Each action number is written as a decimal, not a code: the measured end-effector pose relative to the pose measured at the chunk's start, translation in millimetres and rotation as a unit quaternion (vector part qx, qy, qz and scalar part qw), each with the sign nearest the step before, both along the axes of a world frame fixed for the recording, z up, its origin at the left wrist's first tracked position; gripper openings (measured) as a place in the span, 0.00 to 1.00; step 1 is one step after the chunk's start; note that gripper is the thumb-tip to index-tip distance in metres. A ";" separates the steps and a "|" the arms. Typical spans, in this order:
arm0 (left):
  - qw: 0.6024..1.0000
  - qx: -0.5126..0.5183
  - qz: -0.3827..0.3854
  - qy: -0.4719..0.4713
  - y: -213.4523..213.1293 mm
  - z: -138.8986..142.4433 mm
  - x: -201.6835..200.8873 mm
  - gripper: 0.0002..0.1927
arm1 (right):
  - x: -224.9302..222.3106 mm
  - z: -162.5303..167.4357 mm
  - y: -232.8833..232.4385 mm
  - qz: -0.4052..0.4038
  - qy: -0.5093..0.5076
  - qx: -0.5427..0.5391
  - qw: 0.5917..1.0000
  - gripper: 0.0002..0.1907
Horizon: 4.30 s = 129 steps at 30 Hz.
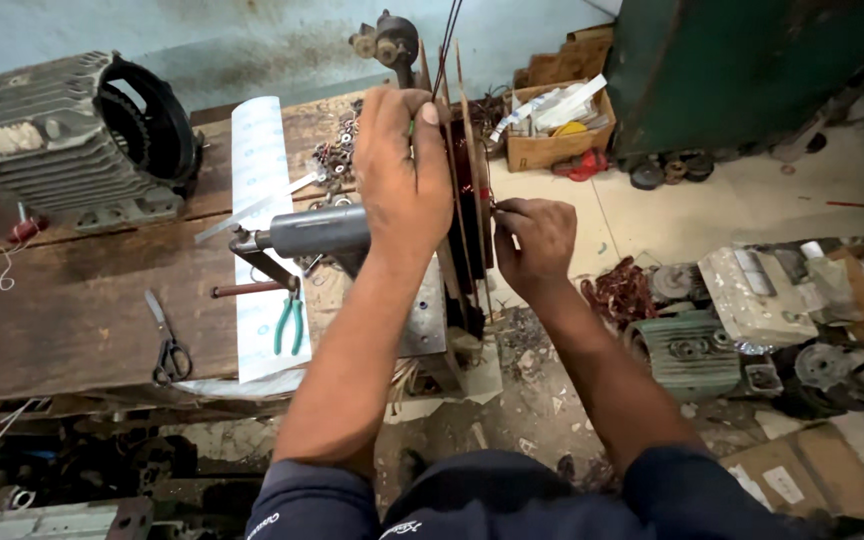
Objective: The person threads copper wire through the slots of a stator mounted on a manual winding stand, pulls the wire taut by hand, and turns the crank handle to rotate the stator while winding wire around it, at one point using pliers to grip the wire.
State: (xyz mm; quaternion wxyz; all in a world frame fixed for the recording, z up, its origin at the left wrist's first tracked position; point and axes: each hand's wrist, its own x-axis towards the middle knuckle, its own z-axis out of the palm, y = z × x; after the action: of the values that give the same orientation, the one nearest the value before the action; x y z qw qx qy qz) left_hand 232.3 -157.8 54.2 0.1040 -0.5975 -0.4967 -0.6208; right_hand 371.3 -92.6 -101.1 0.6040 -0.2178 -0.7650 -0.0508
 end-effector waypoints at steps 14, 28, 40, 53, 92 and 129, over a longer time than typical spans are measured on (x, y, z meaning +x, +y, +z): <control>1.000 0.012 0.008 0.008 1.0 -0.1 -3.0 0.07 | -2.6 29.2 43.3 0.116 -0.010 -0.292 0.949 0.14; 1.000 0.021 -0.002 0.001 2.6 0.2 -1.4 0.07 | 69.5 25.9 30.5 0.170 0.021 -0.336 0.926 0.18; 1.000 -0.006 0.011 0.002 1.6 4.6 -0.5 0.07 | 98.1 12.6 49.5 0.316 -0.002 -0.476 0.821 0.14; 0.999 0.019 -0.002 0.026 6.1 -5.2 -4.5 0.07 | 126.9 -21.3 38.7 0.188 0.010 -0.662 0.726 0.08; 0.999 0.025 -0.016 -0.014 11.0 2.3 -11.9 0.06 | 55.0 30.0 26.7 -0.095 -0.147 -0.158 0.972 0.09; 0.998 0.046 -0.040 0.012 -34.6 -2.5 13.0 0.08 | 19.1 146.6 79.3 0.168 -0.291 -0.211 0.918 0.10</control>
State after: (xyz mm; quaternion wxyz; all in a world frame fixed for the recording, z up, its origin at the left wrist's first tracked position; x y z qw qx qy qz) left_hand 245.3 -192.4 51.8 0.1126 -0.6188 -0.4419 -0.6396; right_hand 390.4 -13.2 45.5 0.2940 -0.1840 -0.9253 0.1534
